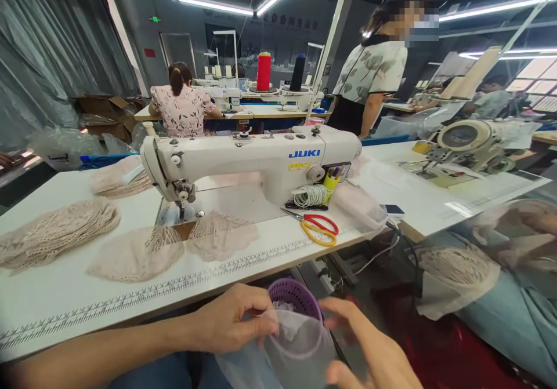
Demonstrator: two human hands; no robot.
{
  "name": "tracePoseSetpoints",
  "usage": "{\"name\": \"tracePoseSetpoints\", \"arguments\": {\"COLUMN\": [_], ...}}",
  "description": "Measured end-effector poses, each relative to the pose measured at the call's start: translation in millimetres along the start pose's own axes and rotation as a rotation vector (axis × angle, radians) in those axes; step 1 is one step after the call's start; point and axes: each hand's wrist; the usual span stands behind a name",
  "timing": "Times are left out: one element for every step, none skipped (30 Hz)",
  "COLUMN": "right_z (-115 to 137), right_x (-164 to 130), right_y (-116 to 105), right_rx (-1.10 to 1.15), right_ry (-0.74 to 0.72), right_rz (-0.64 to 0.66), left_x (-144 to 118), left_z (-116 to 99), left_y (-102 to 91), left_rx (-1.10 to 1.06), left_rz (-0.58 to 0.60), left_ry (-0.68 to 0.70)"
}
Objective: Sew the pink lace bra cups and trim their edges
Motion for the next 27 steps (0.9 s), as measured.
{"name": "tracePoseSetpoints", "arguments": {"right_z": [4.9,11.8,20.0,28.3,36.0,42.4,47.1,50.1,51.8,52.7,53.4,54.1,55.3,56.9,58.8,61.0,63.1,65.1,66.9,68.5,70.0,71.5,72.7,73.6,74.0,73.7,72.3], "right_x": [8.3,18.7,30.1,41.4,51.6,59.9,66.0,69.8,71.7,72.1,71.4,70.0,68.5,67.0,65.9,65.3,65.2,65.7,66.5,67.6,68.8,70.0,71.0,71.6,71.7,71.3,70.4], "right_y": [9.8,20.7,31.7,41.8,50.2,56.4,60.3,62.0,62.2,61.1,59.6,58.0,56.7,55.8,55.5,55.6,56.0,56.6,57.4,58.2,59.1,59.8,60.2,60.3,59.8,58.5,56.4], "right_rx": [-0.05,-0.058,-0.022,0.05,0.098,0.125,0.147,0.156,0.16,0.174,0.197,0.228,0.267,0.31,0.351,0.38,0.394,0.399,0.401,0.405,0.415,0.429,0.441,0.444,0.439,0.428,0.409], "right_ry": [0.006,-0.023,-0.026,-0.006,0.004,0.004,0.007,0.006,0.005,0.018,0.043,0.074,0.115,0.162,0.209,0.246,0.269,0.288,0.302,0.312,0.321,0.331,0.338,0.338,0.332,0.321,0.299], "right_rz": [0.031,0.073,0.157,0.235,0.282,0.319,0.333,0.331,0.323,0.311,0.296,0.284,0.275,0.269,0.264,0.258,0.25,0.24,0.229,0.218,0.21,0.206,0.202,0.196,0.187,0.18,0.18], "left_x": [-5.8,-10.8,-15.2,-19.5,-23.9,-28.7,-34.0,-39.6,-45.3,-50.8,-55.7,-59.8,-63.0,-65.3,-67.0,-68.3,-69.4,-70.5,-71.6,-73.0,-74.4,-75.9,-77.3,-78.5,-79.5,-80.4,-81.2], "left_z": [0.7,1.5,2.5,3.7,5.0,6.4,7.8,9.2,10.7,12.2,13.7,15.3,16.9,18.4,19.8,20.8,21.5,21.9,22.1,22.2,22.3,22.7,23.3,24.1,25.1,25.9,26.4], "left_y": [1.2,2.3,3.4,4.4,5.1,5.7,5.9,5.8,5.6,5.3,5.0,4.7,4.3,3.9,3.4,2.8,2.1,1.4,0.7,0.1,-0.4,-0.8,-1.0,-1.2,-1.3,-1.4,-1.7], "left_rx": [0.155,0.276,0.35,0.384,0.38,0.339,0.263,0.164,0.05,-0.065,-0.169,-0.246,-0.303,-0.346,-0.38,-0.4,-0.408,-0.409,-0.409,-0.41,-0.409,-0.411,-0.415,-0.418,-0.417,-0.406,-0.382], "left_rz": [0.001,0.005,0.009,0.001,-0.029,-0.077,-0.124,-0.163,-0.188,-0.202,-0.207,-0.209,-0.217,-0.226,-0.235,-0.241,-0.244,-0.246,-0.249,-0.25,-0.255,-0.265,-0.276,-0.289,-0.299,-0.306,-0.314], "left_ry": [0.034,0.055,0.058,0.043,0.011,-0.036,-0.09,-0.146,-0.199,-0.246,-0.282,-0.307,-0.322,-0.331,-0.334,-0.328,-0.318,-0.308,-0.299,-0.289,-0.277,-0.265,-0.254,-0.245,-0.238,-0.235,-0.229]}}
Point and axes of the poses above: each hand's wrist, its own x-axis towards the middle knuckle, its own y-axis out of the palm, z = x × y, and after that the axes turned 8 degrees about z, right-handed
